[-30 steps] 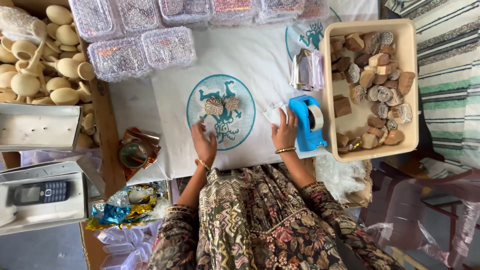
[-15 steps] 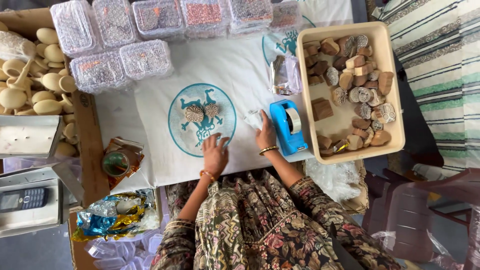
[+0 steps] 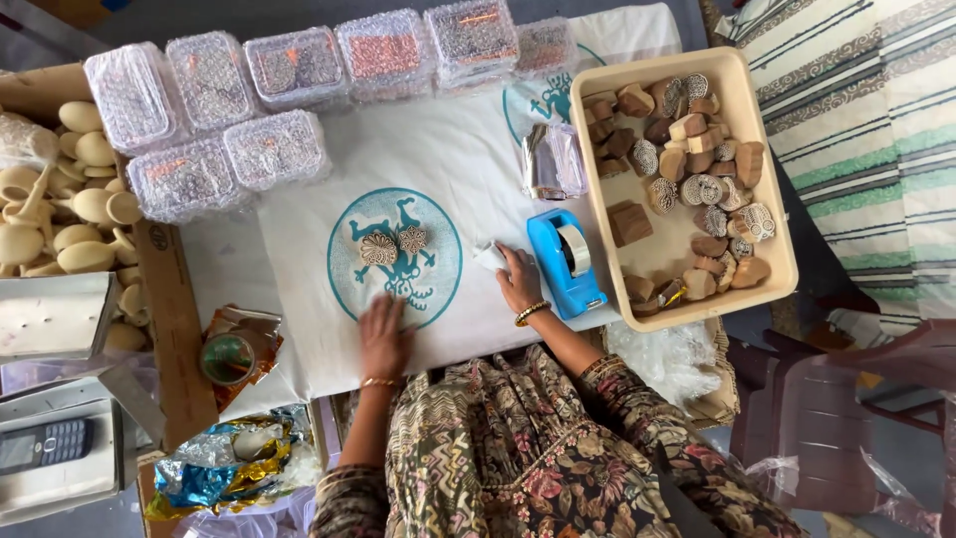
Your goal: The person wraps small wooden items in bubble wrap and places them into small plastic containers. They then place the containers into a larger box. The person also handles a roll of tape and a blue tape dispenser.
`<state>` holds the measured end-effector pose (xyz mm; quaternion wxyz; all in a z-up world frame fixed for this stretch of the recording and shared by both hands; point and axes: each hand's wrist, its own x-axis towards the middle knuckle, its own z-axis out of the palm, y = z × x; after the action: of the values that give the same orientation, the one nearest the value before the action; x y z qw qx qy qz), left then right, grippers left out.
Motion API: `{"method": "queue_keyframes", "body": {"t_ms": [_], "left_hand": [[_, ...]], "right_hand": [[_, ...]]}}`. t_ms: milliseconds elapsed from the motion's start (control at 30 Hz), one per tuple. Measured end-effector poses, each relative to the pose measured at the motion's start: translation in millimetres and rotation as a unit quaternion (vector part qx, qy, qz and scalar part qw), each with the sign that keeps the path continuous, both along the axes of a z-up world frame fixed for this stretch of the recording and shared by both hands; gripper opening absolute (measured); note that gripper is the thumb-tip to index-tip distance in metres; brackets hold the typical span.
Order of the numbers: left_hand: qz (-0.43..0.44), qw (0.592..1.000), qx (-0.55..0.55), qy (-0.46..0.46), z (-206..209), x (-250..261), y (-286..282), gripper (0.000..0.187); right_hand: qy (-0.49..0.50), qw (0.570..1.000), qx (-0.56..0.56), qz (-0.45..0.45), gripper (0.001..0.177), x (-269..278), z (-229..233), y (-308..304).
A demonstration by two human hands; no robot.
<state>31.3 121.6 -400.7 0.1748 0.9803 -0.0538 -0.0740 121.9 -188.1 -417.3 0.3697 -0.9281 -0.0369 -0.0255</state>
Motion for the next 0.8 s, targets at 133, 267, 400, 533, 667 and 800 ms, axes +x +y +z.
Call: {"method": "queue_keyframes", "body": {"t_ms": [133, 267, 400, 533, 667, 800], "left_hand": [[0.113, 0.991, -0.038, -0.061, 18.3, -23.7, 46.0, 0.069], [0.166, 0.975, -0.026, -0.143, 20.1, -14.9, 48.9, 0.068], [0.215, 0.955, -0.048, -0.198, 28.4, 14.2, 28.0, 0.054], [0.113, 0.964, -0.096, -0.221, 45.3, 75.5, 3.2, 0.048], [0.085, 0.972, -0.106, -0.193, 70.9, 129.4, -26.3, 0.056], [0.013, 0.988, 0.004, -0.156, 37.5, 151.0, -36.9, 0.060]], "right_hand": [[0.015, 1.000, -0.017, 0.003, 0.052, 4.7, 1.0, 1.4], [0.012, 0.999, 0.030, -0.023, 0.053, 9.2, -18.5, -3.4], [0.025, 0.992, 0.103, -0.070, 0.061, 11.1, -20.9, -2.8], [0.005, 0.996, 0.078, -0.050, 0.049, 11.8, -43.0, -6.7], [0.023, 0.998, 0.044, -0.032, 0.036, 14.0, -45.4, -9.7], [0.022, 0.999, 0.039, -0.017, 0.031, 13.0, -35.7, -8.4]]}}
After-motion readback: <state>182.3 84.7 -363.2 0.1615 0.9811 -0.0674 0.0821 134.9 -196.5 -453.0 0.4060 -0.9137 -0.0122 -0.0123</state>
